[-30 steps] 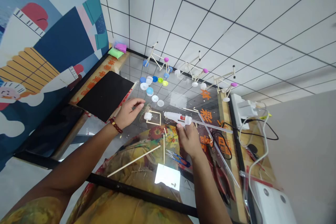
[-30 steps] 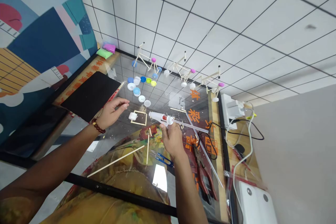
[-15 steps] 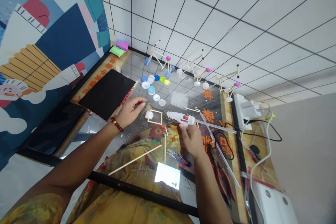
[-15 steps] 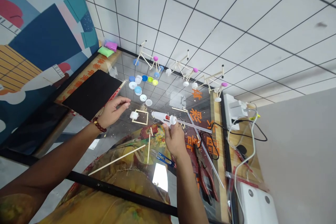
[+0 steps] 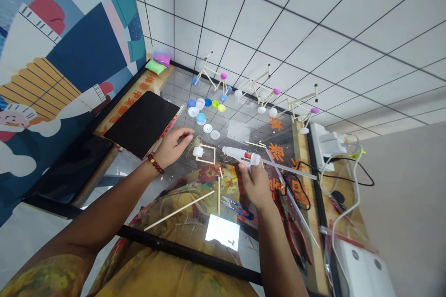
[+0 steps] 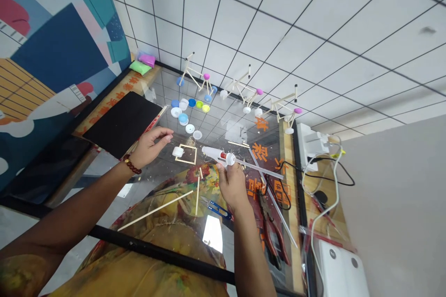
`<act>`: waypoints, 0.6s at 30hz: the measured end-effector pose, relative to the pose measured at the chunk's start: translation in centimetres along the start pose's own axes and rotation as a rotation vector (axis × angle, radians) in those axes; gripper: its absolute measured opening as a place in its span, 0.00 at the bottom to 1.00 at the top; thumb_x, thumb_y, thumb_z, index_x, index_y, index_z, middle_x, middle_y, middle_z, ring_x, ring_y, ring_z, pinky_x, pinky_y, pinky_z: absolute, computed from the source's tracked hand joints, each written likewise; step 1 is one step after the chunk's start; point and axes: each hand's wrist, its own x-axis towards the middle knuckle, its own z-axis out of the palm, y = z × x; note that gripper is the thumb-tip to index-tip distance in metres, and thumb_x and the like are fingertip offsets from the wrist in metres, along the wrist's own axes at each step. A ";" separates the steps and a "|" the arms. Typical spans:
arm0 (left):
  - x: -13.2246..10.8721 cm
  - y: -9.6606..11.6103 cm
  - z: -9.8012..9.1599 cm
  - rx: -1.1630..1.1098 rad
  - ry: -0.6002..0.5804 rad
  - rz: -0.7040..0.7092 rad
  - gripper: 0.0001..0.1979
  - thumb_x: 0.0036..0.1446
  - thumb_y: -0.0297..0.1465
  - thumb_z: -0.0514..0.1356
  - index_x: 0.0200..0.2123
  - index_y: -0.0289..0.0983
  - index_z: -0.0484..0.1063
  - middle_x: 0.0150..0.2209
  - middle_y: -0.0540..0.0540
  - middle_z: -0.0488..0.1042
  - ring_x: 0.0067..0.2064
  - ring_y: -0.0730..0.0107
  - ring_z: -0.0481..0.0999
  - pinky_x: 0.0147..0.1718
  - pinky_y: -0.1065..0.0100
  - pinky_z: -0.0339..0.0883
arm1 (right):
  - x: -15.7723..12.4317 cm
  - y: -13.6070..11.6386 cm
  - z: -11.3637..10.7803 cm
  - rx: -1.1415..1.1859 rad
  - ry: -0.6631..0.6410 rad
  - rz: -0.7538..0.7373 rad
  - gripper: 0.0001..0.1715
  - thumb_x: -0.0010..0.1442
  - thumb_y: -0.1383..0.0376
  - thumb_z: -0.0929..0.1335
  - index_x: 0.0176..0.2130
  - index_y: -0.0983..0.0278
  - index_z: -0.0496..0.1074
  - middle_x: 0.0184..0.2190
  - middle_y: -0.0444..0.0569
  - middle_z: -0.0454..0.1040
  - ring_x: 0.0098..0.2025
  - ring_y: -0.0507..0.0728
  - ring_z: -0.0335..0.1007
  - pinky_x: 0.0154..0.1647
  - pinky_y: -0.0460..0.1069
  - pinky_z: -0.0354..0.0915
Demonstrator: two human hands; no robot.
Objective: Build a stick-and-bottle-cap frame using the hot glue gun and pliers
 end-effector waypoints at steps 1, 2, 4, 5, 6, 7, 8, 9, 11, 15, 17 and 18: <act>0.0 0.0 0.0 0.002 0.000 0.001 0.11 0.62 0.35 0.58 0.44 0.37 0.74 0.42 0.44 0.78 0.43 0.67 0.77 0.44 0.65 0.71 | 0.1 -0.1 0.1 0.002 -0.001 -0.007 0.23 0.66 0.52 0.59 0.48 0.64 0.69 0.41 0.58 0.76 0.43 0.65 0.72 0.44 0.59 0.68; 0.0 0.1 0.0 0.005 -0.001 0.003 0.11 0.62 0.35 0.58 0.44 0.37 0.74 0.42 0.44 0.78 0.42 0.67 0.77 0.44 0.65 0.71 | 0.1 -0.2 0.3 0.001 -0.003 -0.011 0.22 0.66 0.52 0.59 0.49 0.64 0.69 0.41 0.58 0.76 0.43 0.65 0.71 0.44 0.59 0.68; 0.0 0.1 0.0 0.009 -0.001 0.006 0.11 0.62 0.35 0.58 0.44 0.37 0.74 0.41 0.44 0.78 0.42 0.67 0.77 0.44 0.66 0.71 | 0.2 -0.4 0.5 -0.007 -0.009 -0.016 0.22 0.66 0.53 0.59 0.48 0.65 0.69 0.41 0.58 0.76 0.42 0.65 0.71 0.43 0.59 0.67; 0.1 0.1 0.0 0.010 0.000 0.005 0.11 0.62 0.35 0.58 0.44 0.37 0.74 0.41 0.44 0.78 0.42 0.67 0.77 0.44 0.65 0.71 | 0.3 -0.4 0.6 -0.012 -0.011 -0.017 0.22 0.66 0.53 0.59 0.48 0.65 0.69 0.41 0.58 0.76 0.42 0.65 0.71 0.43 0.58 0.67; 0.1 0.1 0.0 0.010 0.003 0.005 0.11 0.62 0.35 0.58 0.44 0.37 0.74 0.41 0.44 0.78 0.42 0.67 0.77 0.43 0.65 0.71 | 0.2 -0.4 0.6 -0.015 -0.011 -0.018 0.22 0.66 0.53 0.59 0.48 0.65 0.69 0.41 0.58 0.76 0.42 0.65 0.71 0.43 0.59 0.68; 0.1 0.1 0.0 0.009 0.003 0.003 0.11 0.62 0.35 0.58 0.44 0.37 0.75 0.41 0.44 0.78 0.42 0.67 0.77 0.43 0.65 0.71 | 0.2 -0.4 0.6 -0.014 -0.012 -0.019 0.22 0.66 0.53 0.59 0.49 0.64 0.69 0.41 0.58 0.76 0.42 0.65 0.72 0.43 0.59 0.68; 0.1 0.1 0.0 0.009 0.004 0.002 0.11 0.62 0.35 0.58 0.44 0.37 0.75 0.41 0.44 0.78 0.42 0.67 0.77 0.43 0.65 0.71 | 0.2 -0.3 0.5 -0.011 -0.013 -0.018 0.22 0.66 0.53 0.59 0.49 0.64 0.69 0.41 0.58 0.76 0.43 0.65 0.72 0.43 0.59 0.68; 0.1 0.1 0.0 0.009 0.004 0.001 0.11 0.62 0.36 0.58 0.44 0.37 0.75 0.41 0.44 0.78 0.42 0.67 0.77 0.43 0.65 0.71 | 0.1 -0.2 0.5 -0.007 -0.014 -0.016 0.23 0.66 0.52 0.59 0.49 0.64 0.69 0.41 0.58 0.76 0.43 0.65 0.72 0.43 0.59 0.68; 0.1 0.0 0.0 0.008 0.004 0.003 0.11 0.62 0.36 0.58 0.44 0.37 0.75 0.41 0.44 0.78 0.41 0.67 0.77 0.43 0.65 0.71 | 0.0 0.0 0.2 0.001 -0.013 -0.011 0.24 0.66 0.51 0.58 0.49 0.64 0.69 0.41 0.58 0.76 0.43 0.65 0.72 0.43 0.59 0.68; 0.1 0.1 0.0 0.008 0.010 0.002 0.11 0.62 0.36 0.58 0.43 0.37 0.75 0.41 0.44 0.78 0.41 0.67 0.77 0.43 0.65 0.71 | -0.3 0.1 -0.3 0.012 -0.011 0.006 0.23 0.66 0.52 0.59 0.48 0.64 0.70 0.38 0.57 0.77 0.40 0.64 0.73 0.41 0.58 0.68; 0.1 0.1 0.0 0.006 0.011 0.001 0.11 0.61 0.36 0.58 0.43 0.37 0.75 0.41 0.44 0.78 0.41 0.67 0.77 0.43 0.65 0.72 | -0.6 0.0 -0.5 0.022 -0.015 0.009 0.22 0.66 0.52 0.59 0.49 0.64 0.69 0.38 0.56 0.77 0.40 0.64 0.73 0.41 0.58 0.68; 0.1 0.1 0.0 0.003 0.011 0.001 0.11 0.61 0.35 0.58 0.43 0.37 0.75 0.41 0.44 0.78 0.41 0.67 0.77 0.43 0.65 0.72 | -0.8 -0.1 -0.7 0.031 -0.018 0.008 0.22 0.66 0.52 0.59 0.49 0.64 0.69 0.39 0.56 0.77 0.41 0.64 0.73 0.42 0.58 0.68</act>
